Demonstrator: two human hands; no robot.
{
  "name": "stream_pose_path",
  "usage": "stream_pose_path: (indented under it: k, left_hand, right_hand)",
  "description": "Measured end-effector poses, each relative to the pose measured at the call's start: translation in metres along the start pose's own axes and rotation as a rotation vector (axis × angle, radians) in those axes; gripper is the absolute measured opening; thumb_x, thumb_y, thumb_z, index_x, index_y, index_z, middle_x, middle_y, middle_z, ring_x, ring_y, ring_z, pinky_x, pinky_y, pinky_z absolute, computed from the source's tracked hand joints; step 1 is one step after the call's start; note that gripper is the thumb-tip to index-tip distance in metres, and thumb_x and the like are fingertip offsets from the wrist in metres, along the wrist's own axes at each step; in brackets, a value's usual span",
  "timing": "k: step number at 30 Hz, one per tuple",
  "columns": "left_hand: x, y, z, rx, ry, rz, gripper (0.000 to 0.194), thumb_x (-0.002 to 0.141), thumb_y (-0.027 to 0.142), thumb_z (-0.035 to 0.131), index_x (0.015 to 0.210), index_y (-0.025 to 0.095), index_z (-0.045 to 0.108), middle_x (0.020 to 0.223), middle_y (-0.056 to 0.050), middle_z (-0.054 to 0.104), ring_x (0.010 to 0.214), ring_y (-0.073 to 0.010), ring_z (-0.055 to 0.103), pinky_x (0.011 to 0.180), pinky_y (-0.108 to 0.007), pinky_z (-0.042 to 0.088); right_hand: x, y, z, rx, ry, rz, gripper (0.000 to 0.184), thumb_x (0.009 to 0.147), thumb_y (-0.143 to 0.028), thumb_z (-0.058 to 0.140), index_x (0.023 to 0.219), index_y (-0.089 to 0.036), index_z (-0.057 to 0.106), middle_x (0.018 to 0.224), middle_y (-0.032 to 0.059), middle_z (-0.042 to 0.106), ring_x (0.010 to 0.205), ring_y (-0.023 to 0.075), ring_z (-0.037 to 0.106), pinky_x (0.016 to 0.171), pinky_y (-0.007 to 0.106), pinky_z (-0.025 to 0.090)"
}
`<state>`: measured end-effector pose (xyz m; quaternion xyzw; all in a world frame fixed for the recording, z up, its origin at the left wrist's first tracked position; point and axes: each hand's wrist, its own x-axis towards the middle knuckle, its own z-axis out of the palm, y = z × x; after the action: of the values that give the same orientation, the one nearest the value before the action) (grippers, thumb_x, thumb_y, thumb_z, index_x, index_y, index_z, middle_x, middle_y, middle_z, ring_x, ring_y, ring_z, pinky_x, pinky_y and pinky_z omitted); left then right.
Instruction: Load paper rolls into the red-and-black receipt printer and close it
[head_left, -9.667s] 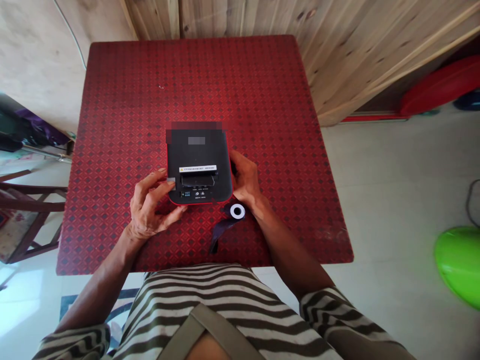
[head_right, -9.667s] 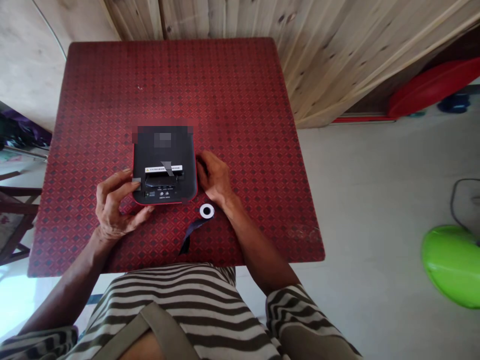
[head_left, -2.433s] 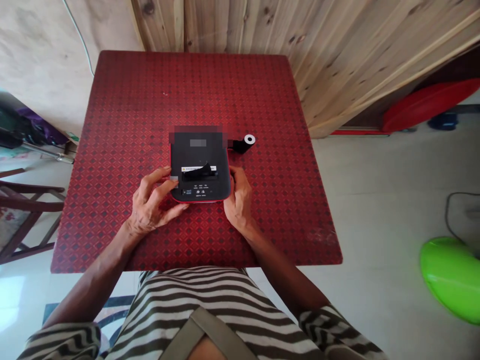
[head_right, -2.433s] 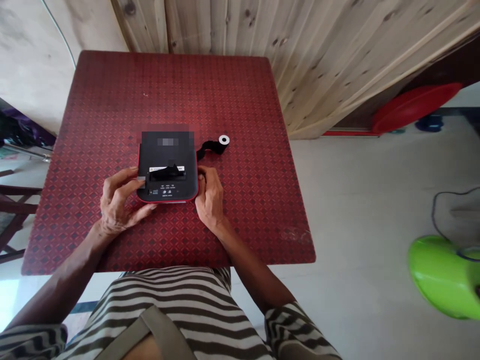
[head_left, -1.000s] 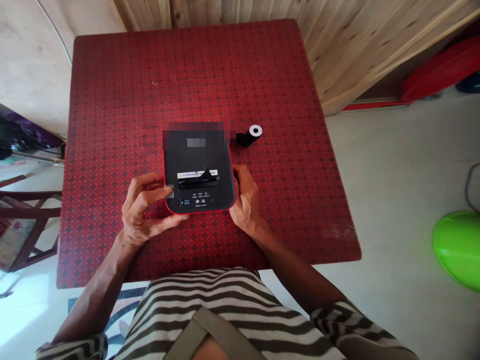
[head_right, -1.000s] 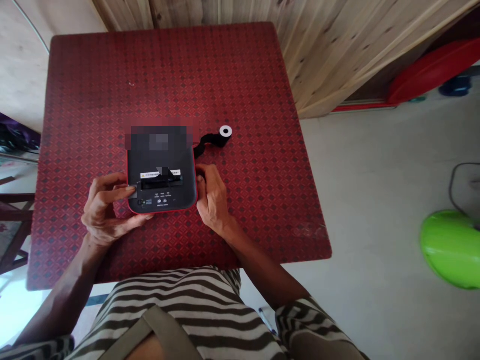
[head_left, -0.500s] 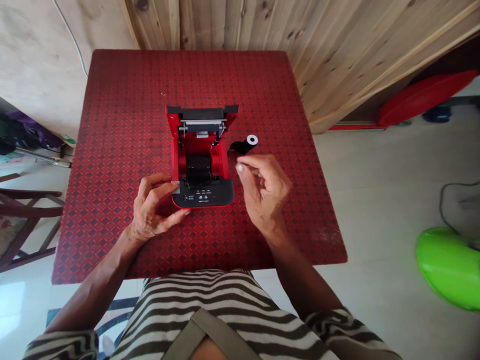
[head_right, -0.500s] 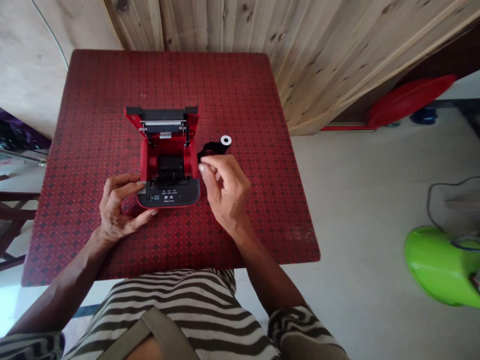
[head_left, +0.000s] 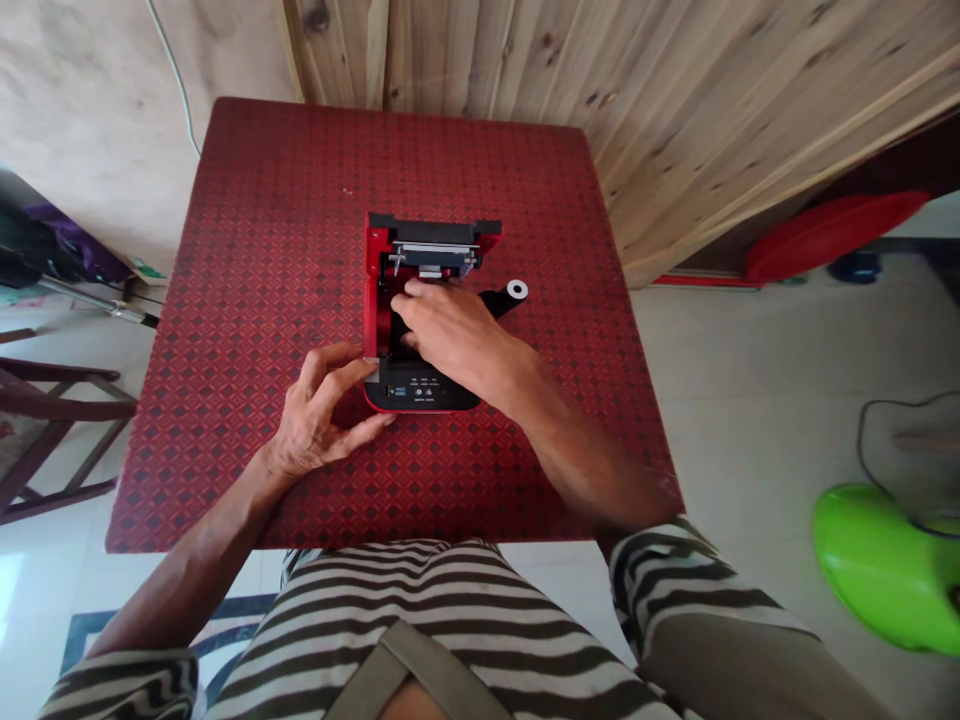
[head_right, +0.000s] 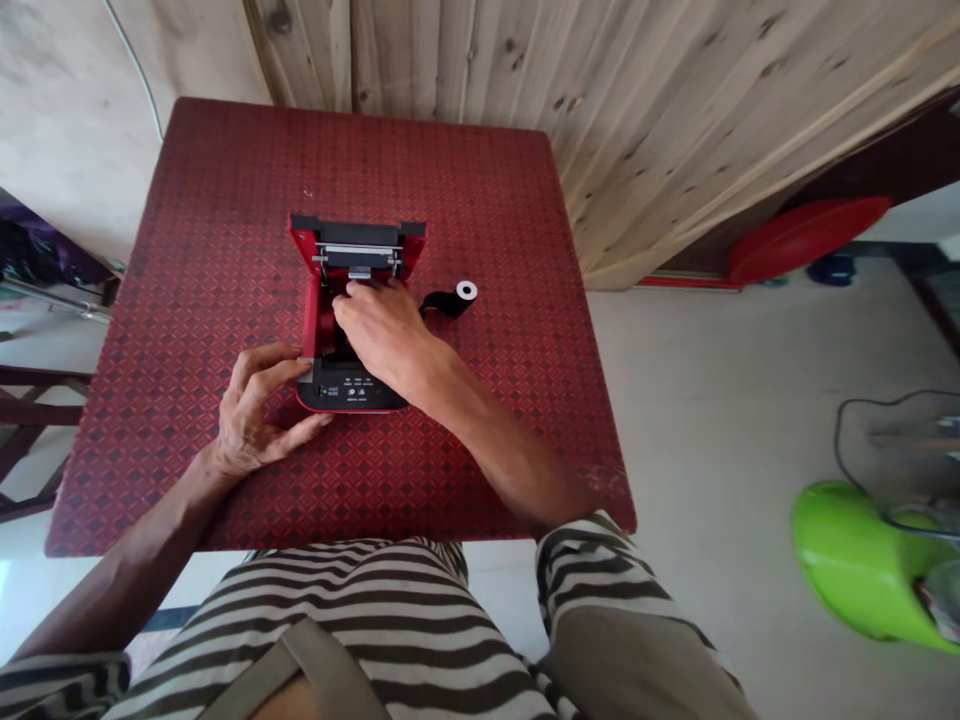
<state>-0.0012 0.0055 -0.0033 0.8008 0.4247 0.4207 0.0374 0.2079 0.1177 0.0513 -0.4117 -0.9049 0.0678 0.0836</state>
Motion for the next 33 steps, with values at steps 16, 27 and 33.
stream_pose_path:
  k: [16, 27, 33]
  left_hand:
    - [0.003, -0.002, -0.001, 0.011, 0.023, 0.048, 0.064, 0.095, 0.053, 0.081, 0.147, 0.026, 0.057, 0.128, -0.011, 0.071, 0.115, -0.0253, 0.074, 0.097, -0.042, 0.067]
    - [0.008, 0.000, -0.003, -0.015, 0.017, 0.040, 0.067, 0.088, 0.047, 0.089, 0.144, 0.022, 0.061, 0.126, -0.014, 0.070, 0.116, -0.0289, 0.072, 0.097, -0.045, 0.066]
    - [0.008, 0.000, -0.002, -0.025, 0.039, 0.024, 0.066, 0.087, 0.048, 0.089, 0.143, 0.025, 0.062, 0.125, -0.013, 0.071, 0.114, -0.0286, 0.073, 0.095, -0.046, 0.067]
  right_hand:
    - [-0.102, -0.009, -0.080, 0.618, 0.327, 0.034, 0.019, 0.098, -0.033, 0.080, 0.116, -0.032, 0.078, 0.114, 0.0010, 0.083, 0.100, 0.0247, 0.078, 0.095, 0.047, 0.063]
    - [-0.181, -0.021, 0.025, 0.877, 0.173, 0.290, 0.037, 0.090, -0.015, 0.077, 0.125, -0.027, 0.077, 0.121, 0.0043, 0.085, 0.109, 0.0219, 0.080, 0.099, 0.041, 0.062]
    - [-0.182, -0.014, 0.024, 0.931, 0.095, 0.332, 0.040, 0.090, -0.027, 0.085, 0.129, -0.028, 0.078, 0.124, 0.0055, 0.084, 0.104, 0.0214, 0.078, 0.098, 0.040, 0.062]
